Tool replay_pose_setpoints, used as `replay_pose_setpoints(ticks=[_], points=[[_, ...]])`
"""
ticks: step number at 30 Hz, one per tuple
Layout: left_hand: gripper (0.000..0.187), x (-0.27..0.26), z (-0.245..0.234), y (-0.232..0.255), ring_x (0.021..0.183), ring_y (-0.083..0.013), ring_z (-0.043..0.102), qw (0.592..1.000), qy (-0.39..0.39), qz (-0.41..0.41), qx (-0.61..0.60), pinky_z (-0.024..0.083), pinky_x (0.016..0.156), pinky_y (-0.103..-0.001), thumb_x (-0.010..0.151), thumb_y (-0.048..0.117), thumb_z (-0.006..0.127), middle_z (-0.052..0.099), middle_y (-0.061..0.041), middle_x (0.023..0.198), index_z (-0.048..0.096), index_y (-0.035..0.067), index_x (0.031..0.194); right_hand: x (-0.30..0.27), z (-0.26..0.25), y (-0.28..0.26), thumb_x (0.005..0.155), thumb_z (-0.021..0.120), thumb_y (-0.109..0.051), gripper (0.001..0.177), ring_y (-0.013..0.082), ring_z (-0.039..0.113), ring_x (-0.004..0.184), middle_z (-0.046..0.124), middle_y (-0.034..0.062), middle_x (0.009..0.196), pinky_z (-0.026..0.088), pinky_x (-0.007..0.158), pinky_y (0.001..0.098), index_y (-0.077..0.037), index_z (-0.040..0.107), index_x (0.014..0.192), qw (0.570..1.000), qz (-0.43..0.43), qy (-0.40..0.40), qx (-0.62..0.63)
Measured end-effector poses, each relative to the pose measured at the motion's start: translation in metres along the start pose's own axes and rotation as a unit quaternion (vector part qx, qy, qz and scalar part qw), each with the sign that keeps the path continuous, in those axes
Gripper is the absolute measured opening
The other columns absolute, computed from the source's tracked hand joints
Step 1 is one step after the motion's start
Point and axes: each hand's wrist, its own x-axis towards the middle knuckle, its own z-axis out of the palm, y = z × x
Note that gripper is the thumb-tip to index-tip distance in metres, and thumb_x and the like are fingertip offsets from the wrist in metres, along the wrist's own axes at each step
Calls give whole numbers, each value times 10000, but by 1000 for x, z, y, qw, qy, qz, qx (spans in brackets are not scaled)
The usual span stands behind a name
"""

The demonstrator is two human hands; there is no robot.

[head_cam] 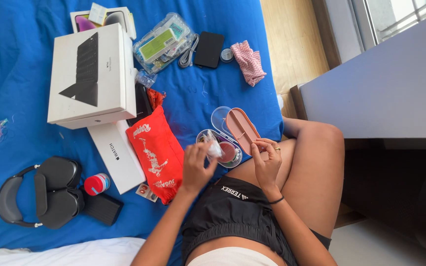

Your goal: Organizing various small items like sewing supplies and electronics on a bed into containers and bags.

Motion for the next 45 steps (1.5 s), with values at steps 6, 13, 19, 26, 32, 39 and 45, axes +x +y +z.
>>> replay_pose_setpoints(ticks=[6, 13, 19, 26, 32, 39, 45], points=[[292, -8, 8, 17, 976, -323, 624, 996, 59, -27, -63, 503, 889, -423, 918, 180, 723, 689, -127, 1073, 649, 38, 1163, -3, -3, -10, 936, 741, -47, 69, 148, 629, 949, 702, 79, 1098, 531, 833, 277, -10, 729, 993, 999, -37, -10, -11], [451, 27, 28, -72, 700, -107, 658, 828, 155, -402, -360, 507, 638, -273, 1093, 383, 495, 754, -70, 848, 714, -11, 1104, -7, -4, -14, 936, 746, -39, 65, 174, 623, 951, 704, 88, 1086, 521, 842, 297, -6, 741, 993, 999, -33, -19, -19], [371, 22, 2, -34, 751, -153, 687, 912, 105, -348, -188, 548, 672, -294, 999, 283, 620, 750, -94, 928, 619, 34, 1273, -12, 11, -27, 811, 822, -27, 118, 246, 649, 981, 704, 49, 1009, 527, 864, 356, -64, 736, 883, 968, -210, -77, -111], [216, 5, 20, -38, 1002, -301, 729, 979, 87, -175, -58, 577, 846, -365, 971, 93, 685, 750, -145, 1100, 740, 19, 1167, -21, 30, -7, 785, 817, -41, 139, 261, 621, 1020, 681, 41, 995, 523, 871, 372, -61, 693, 845, 955, -233, -90, -163], [221, 1, 32, -49, 1027, -307, 722, 989, 71, -124, -30, 581, 858, -373, 971, 58, 660, 744, -146, 1119, 726, 4, 1175, -25, 27, -3, 793, 803, -51, 131, 262, 609, 1021, 673, 37, 989, 518, 866, 368, -61, 683, 844, 954, -219, -96, -180], [356, -8, 49, -55, 1308, -335, 585, 995, 40, -48, 73, 488, 1080, -404, 1024, 114, 613, 609, -175, 1402, 601, -23, 1352, -25, 29, 5, 839, 784, -61, 119, 273, 600, 1055, 653, 51, 1042, 514, 879, 385, -65, 681, 899, 946, -235, -101, -200], [822, -16, 47, -25, 1584, -324, 162, 993, -74, -5, 96, 132, 1280, -503, 1013, 454, 547, 212, -197, 1689, 232, -14, 1610, -28, 29, 7, 899, 737, -107, 317, 307, 541, 1304, 616, 95, 1358, 435, 1047, 426, -74, 680, 1209, 928, -257, -130, -237]])
